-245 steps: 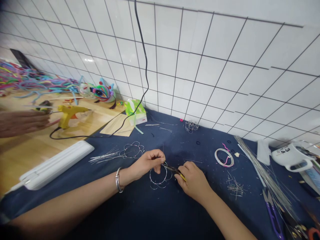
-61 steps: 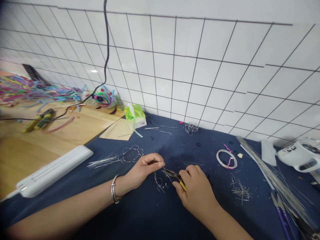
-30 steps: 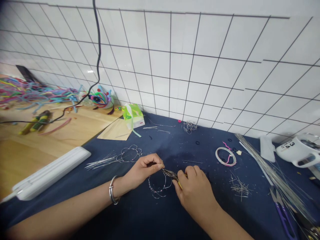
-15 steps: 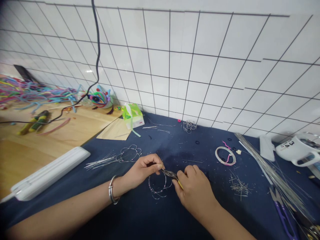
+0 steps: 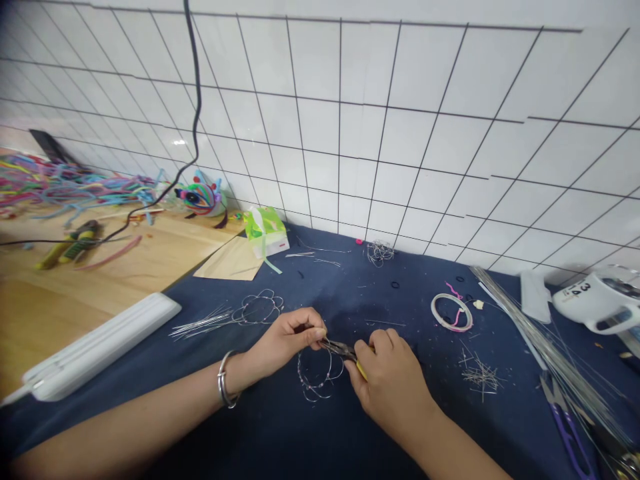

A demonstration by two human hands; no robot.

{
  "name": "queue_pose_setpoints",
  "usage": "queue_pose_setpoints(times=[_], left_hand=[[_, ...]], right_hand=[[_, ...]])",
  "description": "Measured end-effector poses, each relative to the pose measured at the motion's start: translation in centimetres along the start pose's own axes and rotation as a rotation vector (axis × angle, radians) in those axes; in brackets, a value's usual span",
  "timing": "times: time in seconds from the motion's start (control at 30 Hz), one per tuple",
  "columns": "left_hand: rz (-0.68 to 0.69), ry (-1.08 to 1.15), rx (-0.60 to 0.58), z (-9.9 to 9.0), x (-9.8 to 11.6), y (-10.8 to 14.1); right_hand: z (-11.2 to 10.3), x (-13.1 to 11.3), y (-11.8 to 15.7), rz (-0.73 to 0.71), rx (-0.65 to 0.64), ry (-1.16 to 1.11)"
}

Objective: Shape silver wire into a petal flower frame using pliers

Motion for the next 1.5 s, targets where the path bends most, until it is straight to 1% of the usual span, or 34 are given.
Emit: queue_pose_setpoints(times=[0.13, 0.3, 0.57, 0.73, 0.9, 1.03, 1.17, 1.33, 1.5], left_hand=[[0.003, -0.004, 0.008, 0.0, 0.0, 0.0], [0.018, -0.015, 0.016, -0.1, 0.0, 0.0], [-0.010, 0.021, 0.012, 0.0, -0.2, 0.0], [-0.035, 0.043, 0.001, 0.1, -0.4, -0.1], [-0.108, 0.101, -0.004, 0.2, -0.7, -0.3], [-0.148, 0.167, -0.003, 0.1, -0.8, -0.5], [-0.209, 0.287, -0.011, 0.0, -1.1, -0.5], [-0.271, 0.450, -0.049, 0.1, -1.1, -0.4], [-0.269, 0.517, -0.105, 0.1, -0.7, -0.4]], right_hand=[[0.0, 0.1, 0.0, 0.006, 0.008, -0.028], [0.0, 0.0, 0.1, 0.000, 0.011, -0.010], [0.0, -0.2, 0.2, -0.010, 0.046, 0.025], [0.3, 0.0, 0.3, -0.006, 0.017, 0.020], [1.0, 0.6, 0.3, -0.012, 0.012, -0.046], [1.6, 1.2, 0.2, -0.022, 0.046, -0.093], [2.0, 1.7, 0.1, -0.021, 0.092, -0.136], [2.5, 2.0, 0.2, 0.016, 0.122, -0.217], [2.7, 2.1, 0.4, 0.072, 0.132, -0.257]])
Point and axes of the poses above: each hand's wrist, its own y-axis away from the middle knuckle, its own z-axis out of the palm, x = y × z, the point moved 6 cm from there along -y, towards the middle knuckle, and after that the axes turned 11 degrees about x, right-handed, at the moved point
